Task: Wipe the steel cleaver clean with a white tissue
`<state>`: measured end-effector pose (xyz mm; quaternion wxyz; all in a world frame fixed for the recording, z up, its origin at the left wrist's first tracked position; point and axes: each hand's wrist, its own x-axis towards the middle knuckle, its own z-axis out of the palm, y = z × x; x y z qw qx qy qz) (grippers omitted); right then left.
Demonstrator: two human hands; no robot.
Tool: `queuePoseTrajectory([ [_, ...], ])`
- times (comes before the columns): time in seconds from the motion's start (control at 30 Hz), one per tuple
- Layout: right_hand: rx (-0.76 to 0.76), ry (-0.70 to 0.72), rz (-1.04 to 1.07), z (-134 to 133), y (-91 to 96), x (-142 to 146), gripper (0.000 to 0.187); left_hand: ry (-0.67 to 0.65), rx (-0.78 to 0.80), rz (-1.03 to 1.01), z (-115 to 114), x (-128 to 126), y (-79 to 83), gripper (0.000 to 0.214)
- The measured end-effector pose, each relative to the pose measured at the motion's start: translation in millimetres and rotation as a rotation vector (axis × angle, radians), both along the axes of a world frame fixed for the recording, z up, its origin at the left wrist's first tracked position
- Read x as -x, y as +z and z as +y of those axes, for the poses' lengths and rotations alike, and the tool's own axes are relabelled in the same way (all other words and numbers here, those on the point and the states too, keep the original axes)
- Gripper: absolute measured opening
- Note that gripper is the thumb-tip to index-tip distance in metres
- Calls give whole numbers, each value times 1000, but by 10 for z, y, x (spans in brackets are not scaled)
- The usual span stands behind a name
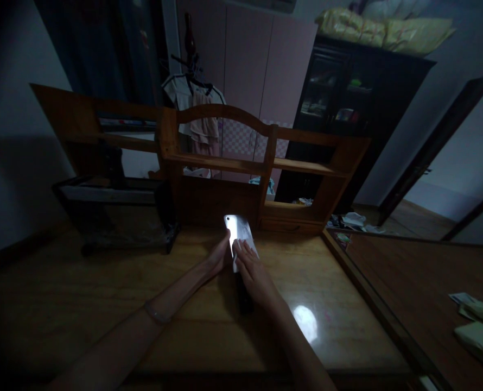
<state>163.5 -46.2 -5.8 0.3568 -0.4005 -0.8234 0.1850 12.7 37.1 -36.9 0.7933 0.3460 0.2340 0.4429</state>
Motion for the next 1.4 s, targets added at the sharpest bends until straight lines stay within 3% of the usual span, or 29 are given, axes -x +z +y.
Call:
queuePoseTrajectory([
  [0.23, 165, -269, 280, 22, -174, -59, 59, 17, -58, 114, -92, -20, 154, 69],
  [0.37, 125, -405, 400, 52, -181, 43, 66, 95, -33, 53, -142, -58, 222, 65],
  [0.47, 48, -451, 415, 44, -182, 61, 59, 94, -8, 63, -150, -56, 216, 63],
  [0.57, -33, -462, 337, 9, -177, 66, 50, 63, -17, 21, -150, -49, 205, 60],
  [0.7, -117, -353, 173, -37, -148, 68, 56, 51, -2, 5, -152, -43, 212, 55],
  [0.93, -90, -309, 237, -11, -159, -43, 54, 88, 36, 29, -169, -33, 247, 53],
  [1.13, -51, -422, 285, -24, -151, -60, 43, 115, 20, 13, -179, -37, 244, 55],
  [1.3, 36, -491, 515, -24, -78, -76, 28, 146, 44, 21, -193, -38, 250, 53],
  [1.4, 72, -603, 632, 30, -100, -167, 42, 149, 63, 19, -190, -46, 250, 46],
])
